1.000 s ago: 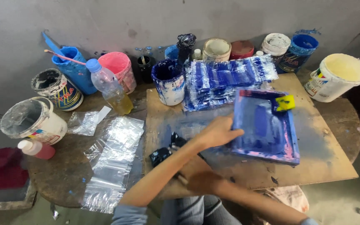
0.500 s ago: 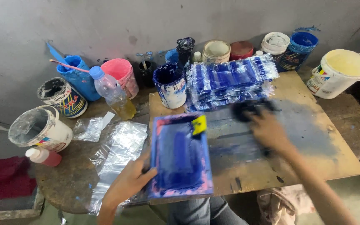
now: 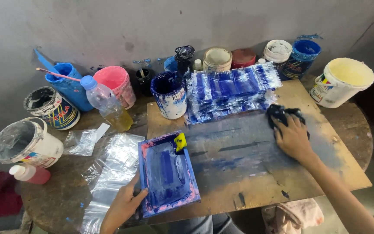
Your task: The person scoops blue paint from a container and pours it into a rectangular tray. They then use a yellow sponge to spread the paint evenly across the tray's surface. The person also wipes the table surface with a dark cloth and handles a clear plastic sheet.
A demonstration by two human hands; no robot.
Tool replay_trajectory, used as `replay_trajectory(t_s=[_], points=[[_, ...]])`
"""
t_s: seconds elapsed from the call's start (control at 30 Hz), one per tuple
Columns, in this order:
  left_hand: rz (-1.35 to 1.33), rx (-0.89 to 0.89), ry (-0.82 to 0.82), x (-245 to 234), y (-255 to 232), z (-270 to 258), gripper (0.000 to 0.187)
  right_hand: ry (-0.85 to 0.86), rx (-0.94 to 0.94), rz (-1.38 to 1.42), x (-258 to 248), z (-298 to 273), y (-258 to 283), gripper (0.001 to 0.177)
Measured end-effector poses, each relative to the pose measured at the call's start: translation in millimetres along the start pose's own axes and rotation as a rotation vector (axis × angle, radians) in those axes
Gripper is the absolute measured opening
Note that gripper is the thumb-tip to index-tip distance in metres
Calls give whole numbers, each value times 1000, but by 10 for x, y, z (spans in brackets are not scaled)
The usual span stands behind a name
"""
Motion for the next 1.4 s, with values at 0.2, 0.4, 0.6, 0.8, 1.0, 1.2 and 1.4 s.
replay_trajectory(t_s=[0.2, 0.4, 0.6, 0.8, 1.0, 1.2, 1.4], points=[[43, 41, -41, -17, -37, 54, 79, -142, 111, 24, 157, 887, -374, 47], [149, 66, -118, -9, 174, 258, 80, -113, 237, 52, 483, 1353, -842, 57], [116, 174, -124, -44, 90, 185, 79, -29, 84, 14, 66, 369, -517, 57], [68, 163, -163, -172, 423, 159, 81, -53, -15, 124, -164, -632, -41, 53], [27, 125, -299, -396, 804, 33, 89, 29, -148, 133, 114, -1175, 1192, 82], [39, 120, -553, -761, 1058, -255, 79, 6, -533, 494, -191, -1777, 3080, 57], [13, -12, -562, -915, 1230, -496, 83, -266, -898, 591, -376, -2050, 3969, 18]])
Point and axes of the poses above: each hand's wrist, its own z-axis towards the middle knuckle, its own x-axis out of the palm, y = z × x, the point moved 6 cm from there along z, towards the middle knuckle, and after that the axes turned 3 degrees about -y, right-handed, at the moved point
